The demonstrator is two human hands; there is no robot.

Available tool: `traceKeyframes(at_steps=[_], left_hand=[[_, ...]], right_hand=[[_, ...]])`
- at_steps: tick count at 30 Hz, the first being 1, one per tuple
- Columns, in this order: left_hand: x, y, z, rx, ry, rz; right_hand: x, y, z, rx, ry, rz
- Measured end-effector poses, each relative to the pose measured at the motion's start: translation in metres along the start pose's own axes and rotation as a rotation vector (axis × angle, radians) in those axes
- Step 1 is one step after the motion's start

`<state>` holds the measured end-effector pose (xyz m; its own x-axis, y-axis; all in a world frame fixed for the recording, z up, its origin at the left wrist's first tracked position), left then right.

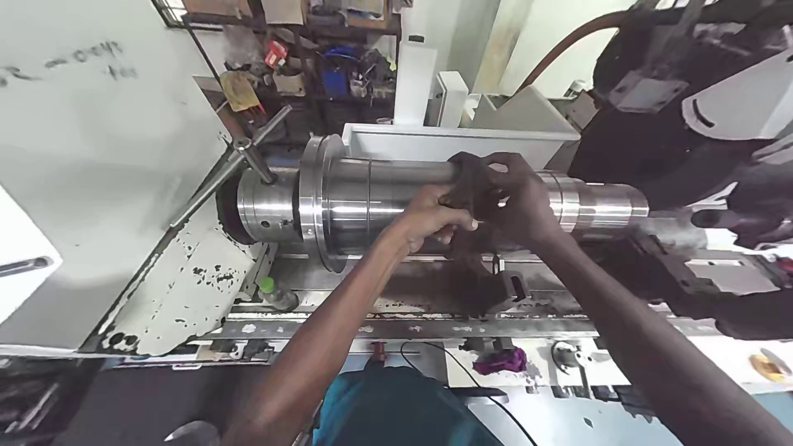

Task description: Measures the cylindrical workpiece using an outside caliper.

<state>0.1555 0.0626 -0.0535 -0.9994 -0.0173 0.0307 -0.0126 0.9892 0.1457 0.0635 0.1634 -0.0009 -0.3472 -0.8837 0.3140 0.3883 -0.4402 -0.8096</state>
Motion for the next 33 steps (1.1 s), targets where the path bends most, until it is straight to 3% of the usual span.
traceKeyframes(at_steps=[5, 11, 16, 19, 23, 26, 30, 33], left_hand=[[-0.003, 0.003, 0.005, -0.066, 0.005, -0.031], [-0.009, 0.002, 0.001, -0.039, 0.035, -0.004], [-0.010, -0.003, -0.011, 0.395, 0.051, -0.103], [-0.015, 0.000, -0.009, 0.621, 0.011, -0.168], [-0.015, -0.002, 0.005, 0.542, 0.086, -0.102], [-0.016, -0.004, 0.006, 0.549, 0.031, -0.074], [-0.021, -0.004, 0.015, 0.190, -0.024, -0.126], [-0.030, -0.001, 0.026, -0.031, 0.022, -0.185]], right_hand=[[0.019, -0.008, 0.006, -0.259, -0.167, -0.072], [0.026, -0.004, 0.017, -0.510, -0.369, 0.130], [0.037, -0.007, 0.027, -0.741, -0.338, 0.296], [0.033, -0.013, 0.034, -0.853, -0.356, 0.284], [0.027, -0.016, 0.023, -0.704, -0.357, 0.248], [0.026, -0.014, 0.024, -0.689, -0.369, 0.218], [0.027, -0.017, 0.021, -0.864, -0.447, 0.256], [0.028, -0.018, 0.037, -0.988, -0.429, 0.434]])
Point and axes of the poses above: each hand's wrist, its own x-axis towards the middle knuckle, its own y-axis out of the palm, z = x × y, the point moved 8 cm from there along x, towards the middle knuckle, and after that the axes turned 10 degrees about z, right-handed, at the moved point
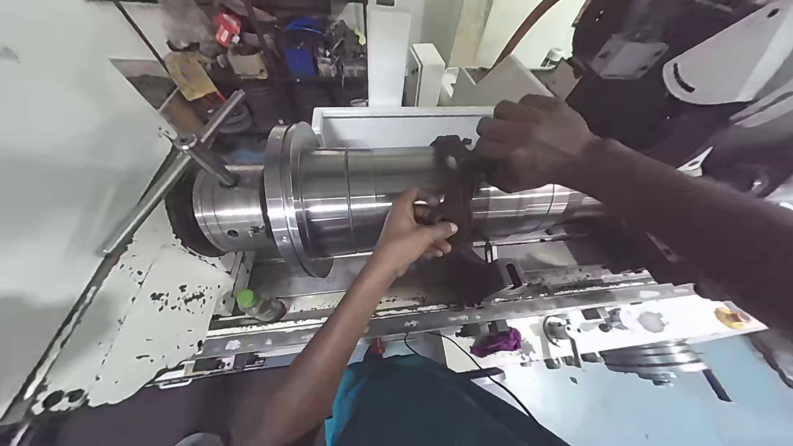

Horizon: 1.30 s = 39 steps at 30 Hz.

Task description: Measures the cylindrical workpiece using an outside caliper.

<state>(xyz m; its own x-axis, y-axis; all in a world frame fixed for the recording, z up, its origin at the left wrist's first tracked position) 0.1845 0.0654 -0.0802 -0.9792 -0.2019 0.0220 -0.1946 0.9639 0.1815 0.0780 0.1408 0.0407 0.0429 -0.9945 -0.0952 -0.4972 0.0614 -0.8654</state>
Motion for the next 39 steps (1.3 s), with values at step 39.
traceKeyframes(at_steps=[39], left_hand=[[-0.012, 0.015, 0.029, -0.413, 0.338, -0.219]], right_hand=[[-0.002, 0.047, -0.055, 0.967, 0.192, -0.475]])
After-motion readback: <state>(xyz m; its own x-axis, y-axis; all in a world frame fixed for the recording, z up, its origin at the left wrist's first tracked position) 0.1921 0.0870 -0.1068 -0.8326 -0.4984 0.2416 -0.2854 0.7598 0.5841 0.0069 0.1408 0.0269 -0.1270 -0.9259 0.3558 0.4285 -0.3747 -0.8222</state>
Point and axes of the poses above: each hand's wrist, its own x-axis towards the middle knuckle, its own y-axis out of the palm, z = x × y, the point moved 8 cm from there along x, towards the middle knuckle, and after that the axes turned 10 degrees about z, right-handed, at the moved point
